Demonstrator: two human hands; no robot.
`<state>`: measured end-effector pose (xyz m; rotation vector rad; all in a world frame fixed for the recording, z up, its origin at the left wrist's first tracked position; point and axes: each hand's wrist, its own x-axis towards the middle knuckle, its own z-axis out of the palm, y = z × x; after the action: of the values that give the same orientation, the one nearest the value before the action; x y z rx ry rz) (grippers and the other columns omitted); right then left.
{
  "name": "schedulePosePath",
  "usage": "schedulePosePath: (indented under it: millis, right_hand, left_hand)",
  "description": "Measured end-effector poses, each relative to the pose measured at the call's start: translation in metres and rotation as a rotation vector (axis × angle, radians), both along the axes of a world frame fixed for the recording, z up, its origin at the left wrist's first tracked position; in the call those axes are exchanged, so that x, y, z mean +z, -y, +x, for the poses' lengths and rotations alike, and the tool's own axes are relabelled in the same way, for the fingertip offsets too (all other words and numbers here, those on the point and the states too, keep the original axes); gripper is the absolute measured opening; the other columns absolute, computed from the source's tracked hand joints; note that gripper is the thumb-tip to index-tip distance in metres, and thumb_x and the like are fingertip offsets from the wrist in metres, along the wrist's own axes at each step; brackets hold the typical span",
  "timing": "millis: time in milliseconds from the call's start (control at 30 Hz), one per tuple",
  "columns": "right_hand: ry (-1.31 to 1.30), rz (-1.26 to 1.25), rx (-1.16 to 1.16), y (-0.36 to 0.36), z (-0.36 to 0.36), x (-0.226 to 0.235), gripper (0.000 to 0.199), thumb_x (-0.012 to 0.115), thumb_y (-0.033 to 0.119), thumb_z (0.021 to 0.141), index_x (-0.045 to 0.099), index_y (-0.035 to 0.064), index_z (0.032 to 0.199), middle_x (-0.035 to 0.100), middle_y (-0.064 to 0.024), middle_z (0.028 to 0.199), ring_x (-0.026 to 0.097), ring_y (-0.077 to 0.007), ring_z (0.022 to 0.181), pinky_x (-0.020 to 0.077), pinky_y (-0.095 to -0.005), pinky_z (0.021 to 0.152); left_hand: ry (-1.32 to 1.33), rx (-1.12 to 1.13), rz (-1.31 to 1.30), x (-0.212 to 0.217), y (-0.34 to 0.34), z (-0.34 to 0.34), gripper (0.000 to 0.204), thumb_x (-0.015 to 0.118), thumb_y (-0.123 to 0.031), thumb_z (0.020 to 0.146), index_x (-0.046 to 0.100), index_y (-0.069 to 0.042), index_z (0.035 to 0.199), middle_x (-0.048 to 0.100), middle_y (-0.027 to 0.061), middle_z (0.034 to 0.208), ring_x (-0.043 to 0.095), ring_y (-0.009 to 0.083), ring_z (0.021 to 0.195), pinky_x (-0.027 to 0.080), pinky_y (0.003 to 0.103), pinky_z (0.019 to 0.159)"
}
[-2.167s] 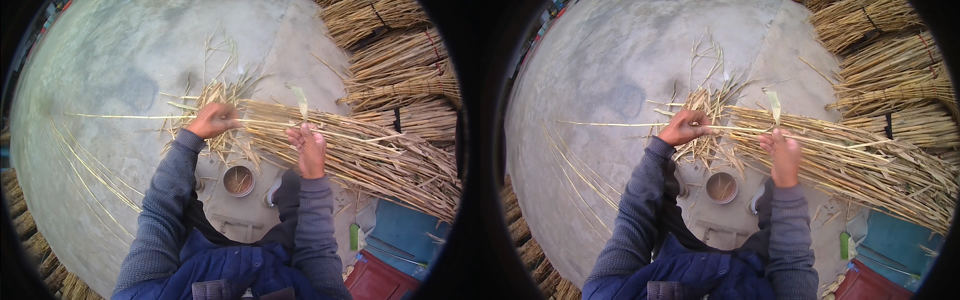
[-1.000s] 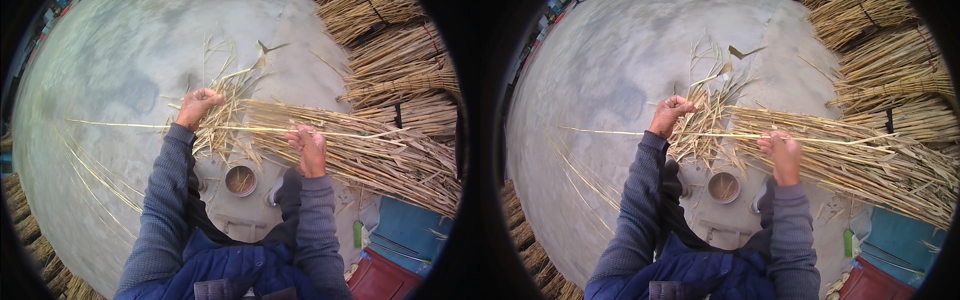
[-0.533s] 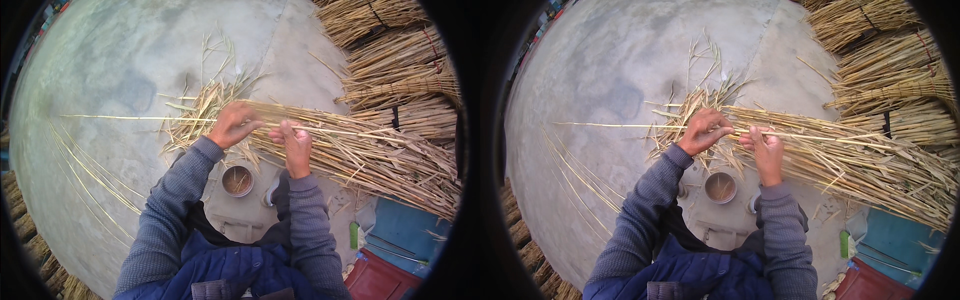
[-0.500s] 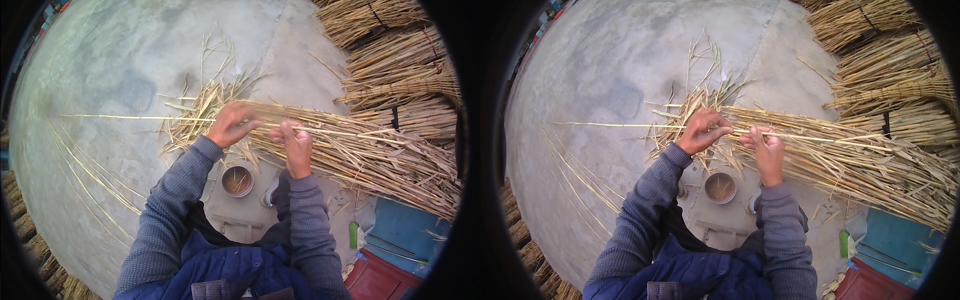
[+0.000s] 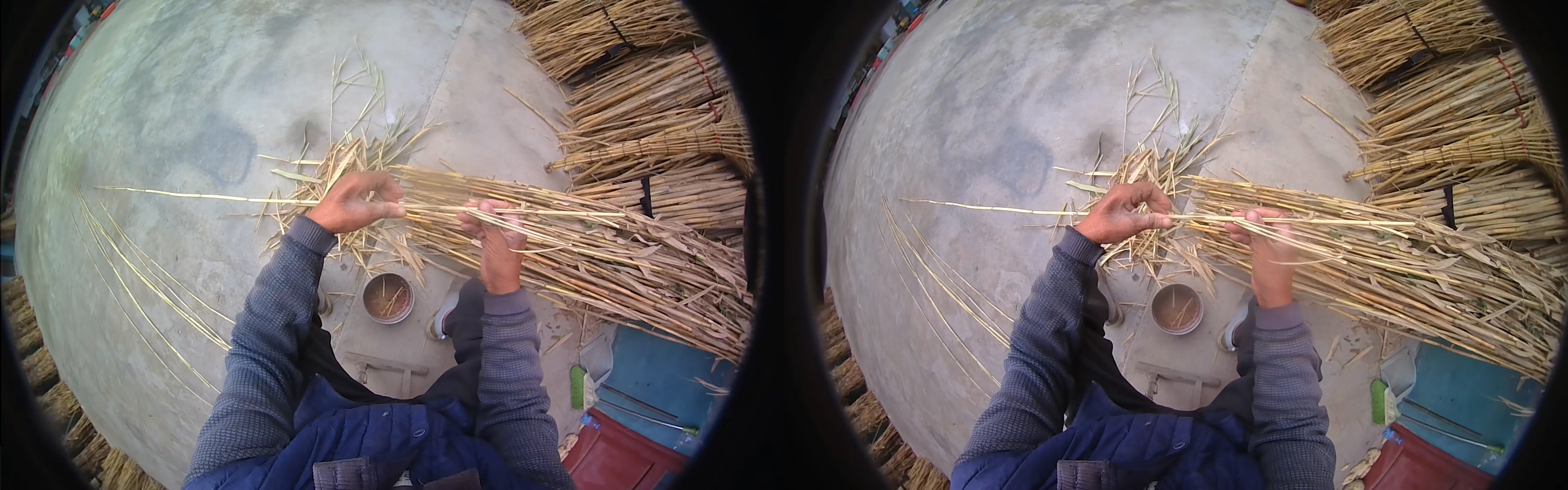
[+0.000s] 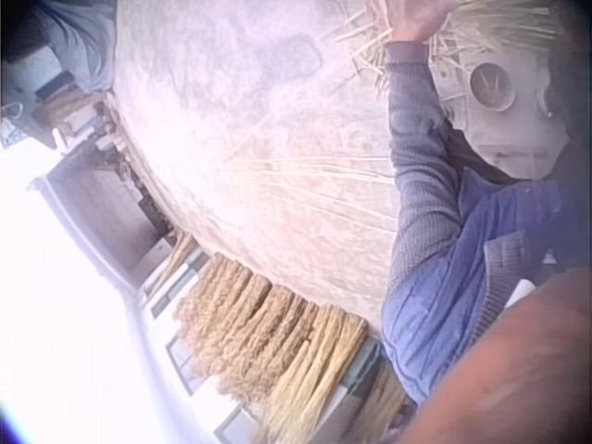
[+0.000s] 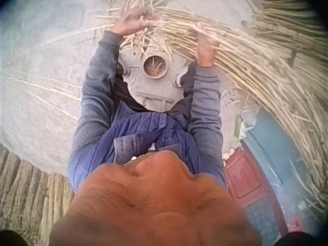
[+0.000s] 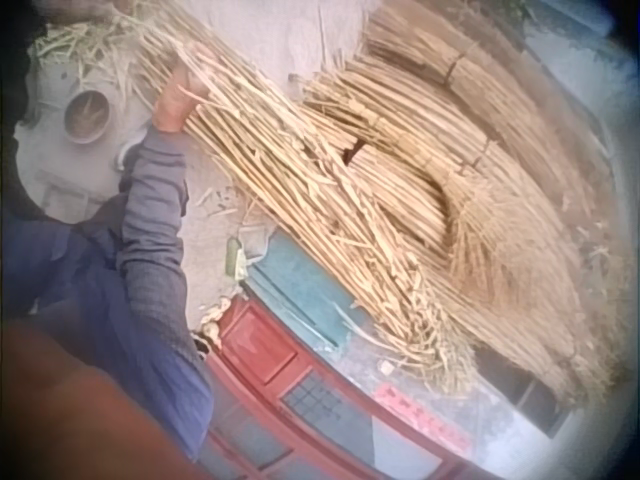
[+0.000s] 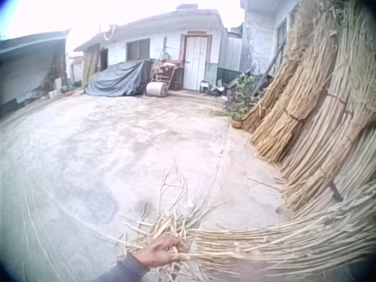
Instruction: The person sits on a concrete floor and repeatedly strips leaves from dried plant stalks by hand. The person holds a bundle of stalks, pulls off leafy material, and drops the stripped pieces onto the floor. A small container with thin sticks is visible nearby.
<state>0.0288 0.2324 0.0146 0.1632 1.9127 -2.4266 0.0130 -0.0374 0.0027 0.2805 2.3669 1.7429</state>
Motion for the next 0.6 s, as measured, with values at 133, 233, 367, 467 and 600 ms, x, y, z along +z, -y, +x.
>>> schedulePosePath:
  millis: [133,233,367,467,600]
  right_hand:
    - [0.031,0.021,-0.031,0.007,0.002,-0.003,0.021,0.067,0.019,0.099,0.061,0.0019,0.110,0.072,-0.0112,0.096,0.073,-0.0189,0.081,0.0604,-0.0273,0.070]
    - [0.035,0.041,-0.027,0.008,0.002,-0.004,0.022,0.068,0.020,0.099,0.061,0.0014,0.109,0.072,-0.0112,0.094,0.073,-0.0183,0.079,0.0603,-0.0270,0.069]
    - [0.021,0.027,0.040,0.004,0.000,-0.012,0.024,0.068,0.022,0.099,0.061,0.0005,0.108,0.071,-0.0113,0.091,0.073,-0.0176,0.077,0.0594,-0.0261,0.067]
    - [0.126,0.175,-0.080,-0.003,-0.004,-0.018,0.025,0.068,0.023,0.099,0.061,-0.0005,0.106,0.070,-0.0110,0.089,0.072,-0.0172,0.076,0.0582,-0.0250,0.066]
    - [0.159,0.170,-0.045,-0.011,-0.003,-0.017,0.026,0.065,0.020,0.101,0.058,-0.0034,0.110,0.070,-0.0139,0.091,0.073,-0.0188,0.077,0.0588,-0.0254,0.066]
  left_hand:
    - [-0.510,0.081,-0.188,-0.007,-0.048,0.010,0.023,0.083,-0.027,0.078,0.074,-0.008,0.088,0.071,0.0079,0.086,0.066,0.0283,0.084,0.049,0.040,0.077]
    - [-0.572,0.159,-0.194,-0.012,-0.057,0.013,0.019,0.082,-0.022,0.076,0.074,-0.009,0.087,0.071,0.0076,0.085,0.065,0.0281,0.082,0.047,0.042,0.075]
    - [-0.619,0.185,-0.122,-0.009,-0.052,0.010,0.016,0.082,-0.018,0.078,0.074,-0.007,0.087,0.071,0.0064,0.082,0.065,0.0219,0.080,0.049,0.038,0.074]
    - [-0.279,0.472,0.198,-0.005,-0.035,0.000,0.013,0.081,-0.015,0.082,0.073,-0.004,0.085,0.072,0.0047,0.081,0.065,0.0155,0.076,0.051,0.032,0.070]
    - [-0.169,0.614,0.175,-0.010,0.022,-0.021,0.015,0.079,-0.015,0.084,0.072,-0.002,0.088,0.073,0.0072,0.082,0.066,0.0167,0.066,0.051,0.031,0.062]
